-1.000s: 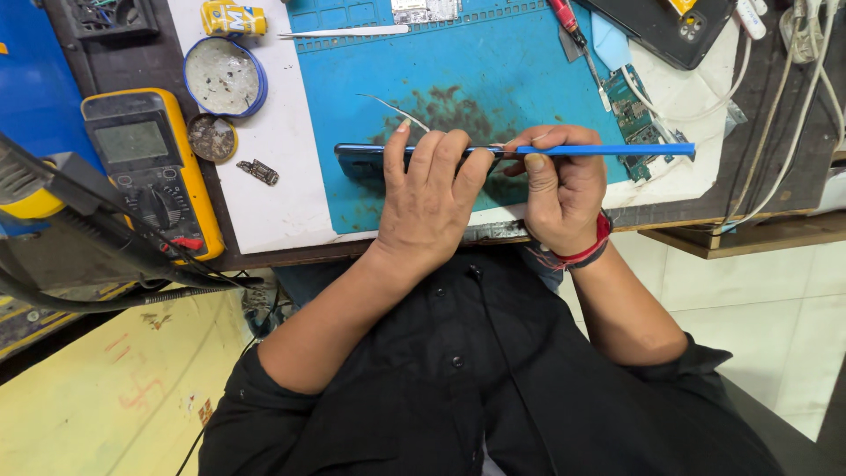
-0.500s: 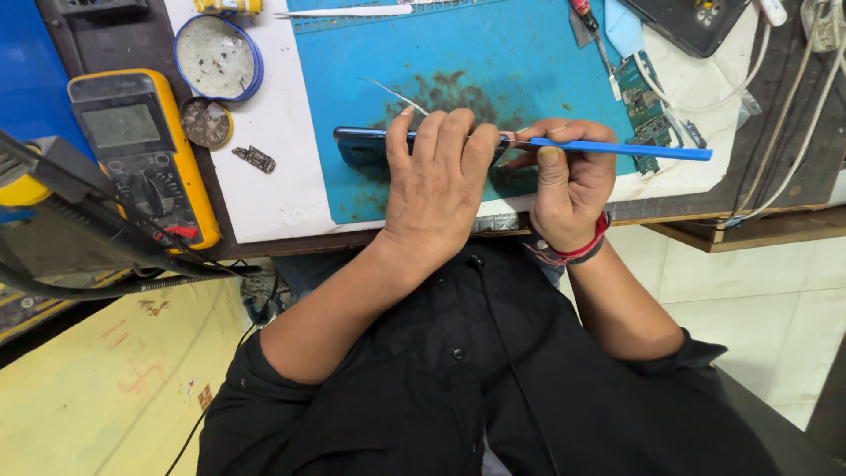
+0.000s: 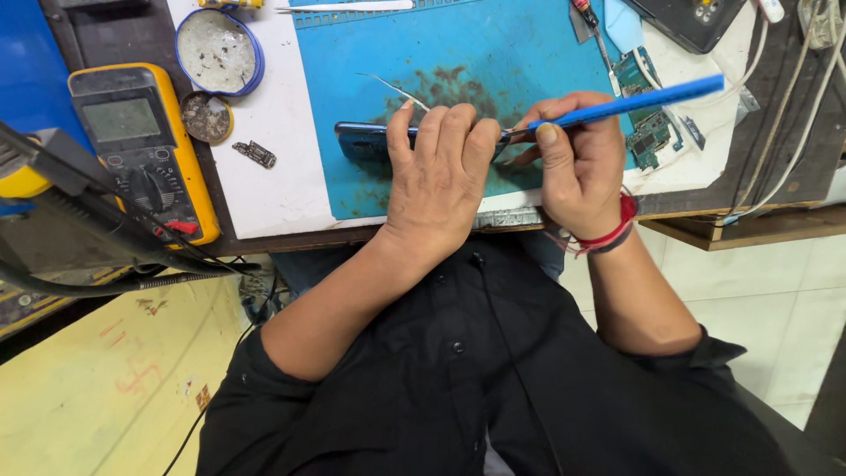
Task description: The person repairs a smartphone with a cracked back cover at a repair bench. They hold the phone, apply adhesive from a yellow glue bottle along the edge of the back cover, cut and fit a clear plastic sheet with a utility knife, heat the phone with a heat gun, and press the cover to secure it.
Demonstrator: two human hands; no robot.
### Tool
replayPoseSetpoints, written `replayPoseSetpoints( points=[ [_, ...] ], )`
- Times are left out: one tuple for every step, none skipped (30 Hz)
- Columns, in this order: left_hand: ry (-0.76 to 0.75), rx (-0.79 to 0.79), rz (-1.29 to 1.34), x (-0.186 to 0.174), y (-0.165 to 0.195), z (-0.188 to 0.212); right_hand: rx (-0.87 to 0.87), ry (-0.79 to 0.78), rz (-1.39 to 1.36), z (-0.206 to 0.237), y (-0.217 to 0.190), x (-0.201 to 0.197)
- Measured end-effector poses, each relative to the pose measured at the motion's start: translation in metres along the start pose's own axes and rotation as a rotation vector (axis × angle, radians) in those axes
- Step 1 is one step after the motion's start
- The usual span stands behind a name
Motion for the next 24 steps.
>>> replayPoseSetpoints(
  points=[
    [0.003, 0.002, -0.004, 0.0, 0.0, -0.001, 0.018, -0.029, -0.01, -0.003, 0.001, -0.001],
    [-0.004, 0.0, -0.003, 0.0, 0.0, -0.002, 0.032, -0.055, -0.011, -0.006, 0.002, -0.001],
    [-0.01, -0.003, -0.001, 0.0, -0.001, -0.002, 0.046, -0.082, -0.01, -0.008, 0.002, -0.001],
    [-0.014, -0.006, 0.0, 0.0, -0.001, -0.004, 0.058, -0.109, -0.01, -0.01, 0.003, 0.001],
    [-0.015, 0.0, -0.005, -0.001, -0.001, -0.005, 0.087, -0.091, -0.039, -0.012, 0.004, 0.0],
    [-0.017, 0.005, -0.011, -0.002, 0.0, -0.006, 0.117, -0.076, -0.071, -0.012, 0.006, -0.001],
    [-0.02, 0.006, -0.02, -0.003, 0.0, -0.007, 0.149, -0.062, -0.105, -0.013, 0.008, 0.001],
    [-0.024, 0.002, -0.023, -0.004, 0.0, -0.008, 0.153, -0.034, -0.138, -0.015, 0.008, 0.001],
    [-0.028, 0.0, -0.026, -0.004, 0.0, -0.011, 0.157, -0.003, -0.17, -0.017, 0.01, 0.001],
    [-0.03, 0.0, -0.029, -0.005, -0.001, -0.013, 0.158, 0.029, -0.203, -0.019, 0.011, 0.001],
    [-0.034, -0.004, -0.028, -0.005, -0.001, -0.016, 0.207, 0.05, -0.201, -0.021, 0.016, 0.0],
    [-0.037, -0.008, -0.027, -0.005, -0.002, -0.019, 0.255, 0.071, -0.2, -0.023, 0.022, -0.001],
    [-0.042, -0.013, -0.025, -0.005, -0.004, -0.023, 0.306, 0.092, -0.198, -0.024, 0.027, -0.004],
    [-0.106, -0.034, -0.005, -0.001, -0.007, -0.028, 0.373, 0.105, -0.135, -0.025, 0.033, -0.008],
    [-0.177, -0.056, 0.019, 0.005, -0.012, -0.033, 0.446, 0.117, -0.07, -0.024, 0.039, -0.013],
    [-0.237, -0.074, 0.042, 0.009, -0.016, -0.037, 0.509, 0.128, -0.004, -0.024, 0.042, -0.018],
    [-0.247, -0.083, 0.079, 0.011, -0.019, -0.043, 0.381, 0.21, 0.084, -0.03, 0.032, -0.028],
    [-0.252, -0.094, 0.114, 0.011, -0.022, -0.05, 0.245, 0.286, 0.168, -0.036, 0.019, -0.036],
    [-0.259, -0.106, 0.149, 0.013, -0.025, -0.055, 0.11, 0.359, 0.249, -0.041, 0.004, -0.043],
    [-0.302, -0.118, 0.138, 0.017, -0.028, -0.059, -0.013, 0.354, 0.264, -0.049, -0.009, -0.042],
    [-0.35, -0.132, 0.129, 0.022, -0.03, -0.062, -0.131, 0.344, 0.276, -0.057, -0.022, -0.04],
    [-0.401, -0.149, 0.119, 0.027, -0.032, -0.064, -0.235, 0.298, 0.311, -0.068, -0.033, -0.034],
    [-0.408, -0.154, 0.121, 0.028, -0.034, -0.066, -0.341, 0.251, 0.343, -0.077, -0.045, -0.028],
    [-0.418, -0.155, 0.124, 0.029, -0.035, -0.067, -0.432, 0.174, 0.405, -0.096, -0.049, -0.017]
  ],
)
Point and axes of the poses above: each hand's wrist, its own z-axis away from the middle knuckle, its own x-axis out of the palm, y = z × x, the point moved 8 cm from there along -z, towards the middle knuckle, and after that the axes turned 6 degrees about -x, right-handed, at the moved point
